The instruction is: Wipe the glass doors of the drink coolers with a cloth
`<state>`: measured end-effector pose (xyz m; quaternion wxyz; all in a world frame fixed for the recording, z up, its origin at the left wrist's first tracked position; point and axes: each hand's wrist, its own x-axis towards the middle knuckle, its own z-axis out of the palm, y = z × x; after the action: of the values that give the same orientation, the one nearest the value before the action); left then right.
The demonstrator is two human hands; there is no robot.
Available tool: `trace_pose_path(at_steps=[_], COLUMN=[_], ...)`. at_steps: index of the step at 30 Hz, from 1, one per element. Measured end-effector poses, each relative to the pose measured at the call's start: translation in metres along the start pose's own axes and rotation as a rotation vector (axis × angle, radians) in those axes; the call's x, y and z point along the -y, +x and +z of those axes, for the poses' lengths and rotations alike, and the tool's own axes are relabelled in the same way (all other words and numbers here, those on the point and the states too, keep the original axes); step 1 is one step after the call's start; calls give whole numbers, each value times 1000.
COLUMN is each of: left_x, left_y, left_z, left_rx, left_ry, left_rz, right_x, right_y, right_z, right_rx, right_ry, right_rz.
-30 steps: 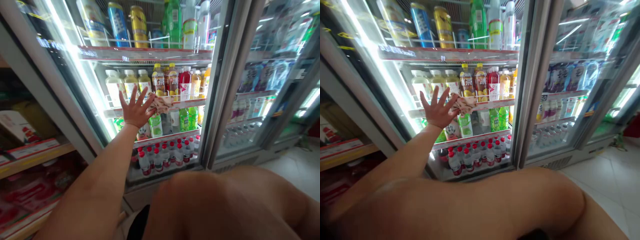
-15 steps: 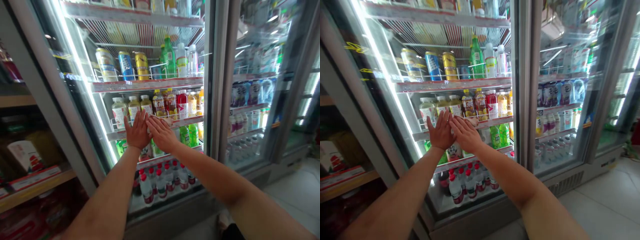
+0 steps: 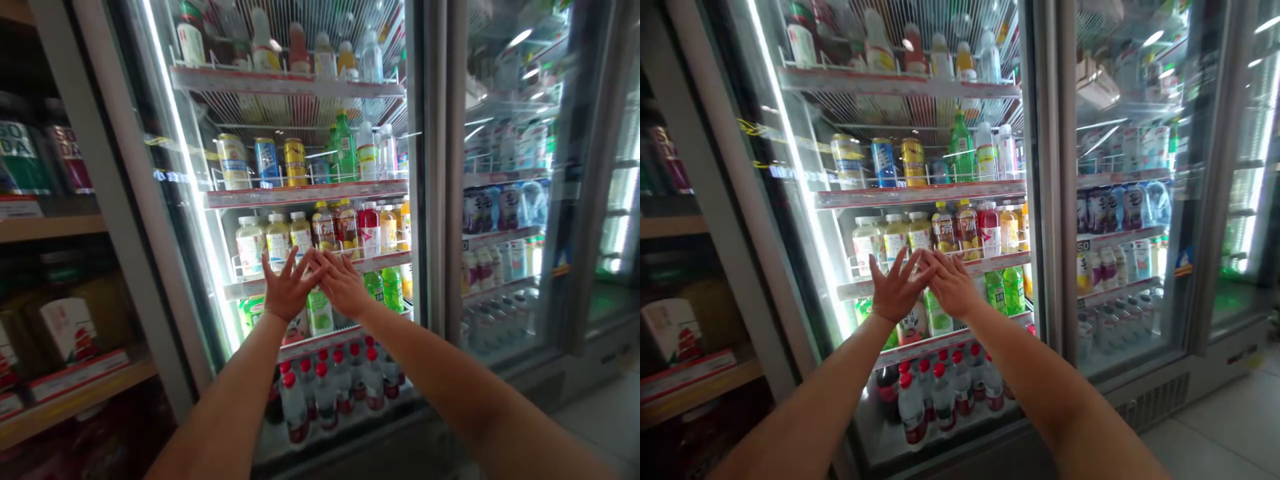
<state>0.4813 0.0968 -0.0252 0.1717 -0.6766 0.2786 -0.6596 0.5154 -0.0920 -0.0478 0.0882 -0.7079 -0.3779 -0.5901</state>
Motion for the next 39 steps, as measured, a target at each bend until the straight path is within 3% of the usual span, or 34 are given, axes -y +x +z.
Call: trace_pose_path(at_steps=[4,7,10,12,14,17,19,21,24,26,32,39], left_x=[-2,-3,-4,-5,-6,-6,-6,-6,-6,-5,-4,-5], left_y=[3,5,6,6,7,8,7,7,6,6,6,5], left_z=[-2,-3,-3,-3,-4,-4,-3,-3,-2,-2,-4,-2], left_rx=[3,24,33,26,22,18,17,21,23,26,35,29], left_ry=[27,28,31,31,19,1,7,22,31,19,17,-12], left_rz=[-60,-90,-112,-120,-130,-135,-131,-128,-130,-134,-132,-152], right_x=[-13,-30,-41,-41,-37,-34,-38,-45,-51,-49,-41,-38], right_y=[-6,-7,-2,1,-1,-13,-19,-19,-10,-8,-22,-21], right_z=[-7,-12,-13,-11,-10,-12,-15,-19,-21,-19,-13,-15], right_rx=[19,-50,-197,-224,-150,-3,19,-9,-84,-103,1,24], right_ry=[51,64,71,75,73,52,31,8,-13,-6,43,73], right_rz=[-75,-145,0,119,85,-146,-237,-199,34,114,-102,-68])
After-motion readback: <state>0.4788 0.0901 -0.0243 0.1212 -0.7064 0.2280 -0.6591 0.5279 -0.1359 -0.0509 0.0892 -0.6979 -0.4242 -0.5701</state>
